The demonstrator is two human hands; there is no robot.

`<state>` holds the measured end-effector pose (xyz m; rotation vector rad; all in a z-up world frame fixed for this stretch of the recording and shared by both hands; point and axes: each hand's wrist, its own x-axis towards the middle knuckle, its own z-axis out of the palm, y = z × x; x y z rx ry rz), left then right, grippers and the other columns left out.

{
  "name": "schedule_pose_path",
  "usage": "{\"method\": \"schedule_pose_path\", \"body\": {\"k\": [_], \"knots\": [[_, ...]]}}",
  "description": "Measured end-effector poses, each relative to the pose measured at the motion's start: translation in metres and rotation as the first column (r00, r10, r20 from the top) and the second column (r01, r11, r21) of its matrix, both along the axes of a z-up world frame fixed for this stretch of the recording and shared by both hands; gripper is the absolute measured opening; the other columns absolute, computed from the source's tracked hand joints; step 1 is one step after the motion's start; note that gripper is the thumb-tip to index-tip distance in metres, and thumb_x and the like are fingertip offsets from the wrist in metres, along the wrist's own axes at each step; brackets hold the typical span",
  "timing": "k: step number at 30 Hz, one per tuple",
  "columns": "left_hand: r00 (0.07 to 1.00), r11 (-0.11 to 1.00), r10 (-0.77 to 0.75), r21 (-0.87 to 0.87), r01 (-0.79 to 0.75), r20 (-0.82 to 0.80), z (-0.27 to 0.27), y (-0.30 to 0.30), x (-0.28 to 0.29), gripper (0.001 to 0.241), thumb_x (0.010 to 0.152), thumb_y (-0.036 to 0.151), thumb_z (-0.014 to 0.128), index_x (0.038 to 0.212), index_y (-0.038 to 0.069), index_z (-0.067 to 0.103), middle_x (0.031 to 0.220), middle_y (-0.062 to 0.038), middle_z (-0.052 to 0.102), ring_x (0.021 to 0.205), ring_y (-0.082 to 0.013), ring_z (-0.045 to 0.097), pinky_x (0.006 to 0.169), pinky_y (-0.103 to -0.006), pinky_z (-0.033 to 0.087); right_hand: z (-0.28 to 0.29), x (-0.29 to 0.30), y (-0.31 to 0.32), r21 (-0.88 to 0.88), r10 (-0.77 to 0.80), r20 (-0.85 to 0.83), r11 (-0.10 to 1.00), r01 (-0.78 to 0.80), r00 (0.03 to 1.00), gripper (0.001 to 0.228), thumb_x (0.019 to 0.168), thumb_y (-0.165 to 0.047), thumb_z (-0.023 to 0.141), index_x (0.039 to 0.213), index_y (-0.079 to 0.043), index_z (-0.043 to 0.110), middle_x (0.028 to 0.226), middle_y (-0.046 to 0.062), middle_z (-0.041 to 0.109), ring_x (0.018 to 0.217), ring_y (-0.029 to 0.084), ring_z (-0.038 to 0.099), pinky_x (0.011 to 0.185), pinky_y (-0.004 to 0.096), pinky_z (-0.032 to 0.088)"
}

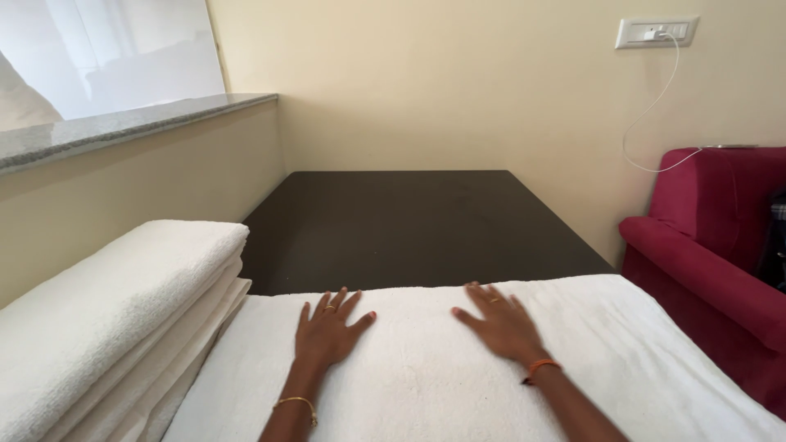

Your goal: The person folds a white towel on a dark table. They smooth the towel, fold it in half lengthwise, then fold it again into a smaller rectangle, and finally fold it once more to create a compact stack.

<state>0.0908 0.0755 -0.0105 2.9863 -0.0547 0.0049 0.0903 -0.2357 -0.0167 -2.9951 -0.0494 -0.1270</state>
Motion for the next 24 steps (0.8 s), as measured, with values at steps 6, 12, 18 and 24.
{"method": "schedule_pose_path", "body": {"k": [6,12,18,24], "knots": [[0.997,0.996,0.07,0.053,-0.069,-0.015,-0.005,0.032,0.006,0.08,0.088,0.081,0.02,0.16,0.047,0.019,0.171,0.016,0.01,0.158,-0.0117,0.006,0.13,-0.0438,0.005,-0.017,0.011,-0.08,-0.008,-0.099,0.01,0.995,0.099,0.995,0.088,0.089,-0.081,0.024,0.162,-0.032,0.018,0.17,-0.012,0.017,0.157,0.014,0.013,0.128,0.043,0.012],[0.994,0.992,0.107,0.064,-0.107,-0.004,-0.01,0.061,0.01,0.081,0.087,0.082,0.021,0.16,0.047,0.019,0.171,0.016,0.011,0.158,-0.0119,0.006,0.129,-0.0429,0.006,-0.021,0.016,-0.133,-0.049,-0.217,-0.03,0.975,0.216,0.976,0.086,0.09,-0.081,0.024,0.162,-0.034,0.023,0.17,-0.013,0.02,0.158,0.013,0.015,0.13,0.042,0.013],[0.989,0.986,0.146,0.085,-0.146,-0.003,-0.011,0.087,0.011,0.082,0.087,0.082,0.022,0.16,0.046,0.018,0.171,0.017,0.01,0.158,-0.0113,0.007,0.13,-0.0378,0.007,-0.036,0.025,-0.187,-0.036,-0.267,-0.001,0.963,0.267,0.964,0.086,0.088,-0.081,0.024,0.161,-0.035,0.025,0.169,-0.013,0.022,0.157,0.013,0.016,0.129,0.041,0.014],[0.985,0.982,0.175,0.07,-0.175,0.012,-0.016,0.113,0.01,0.08,0.088,0.08,0.022,0.16,0.046,0.018,0.171,0.017,0.009,0.157,-0.0098,0.009,0.129,-0.0369,0.009,-0.041,0.015,-0.234,-0.048,-0.334,0.03,0.941,0.335,0.942,0.084,0.089,-0.08,0.026,0.16,-0.037,0.029,0.169,-0.013,0.024,0.157,0.012,0.017,0.129,0.043,0.017]]}}
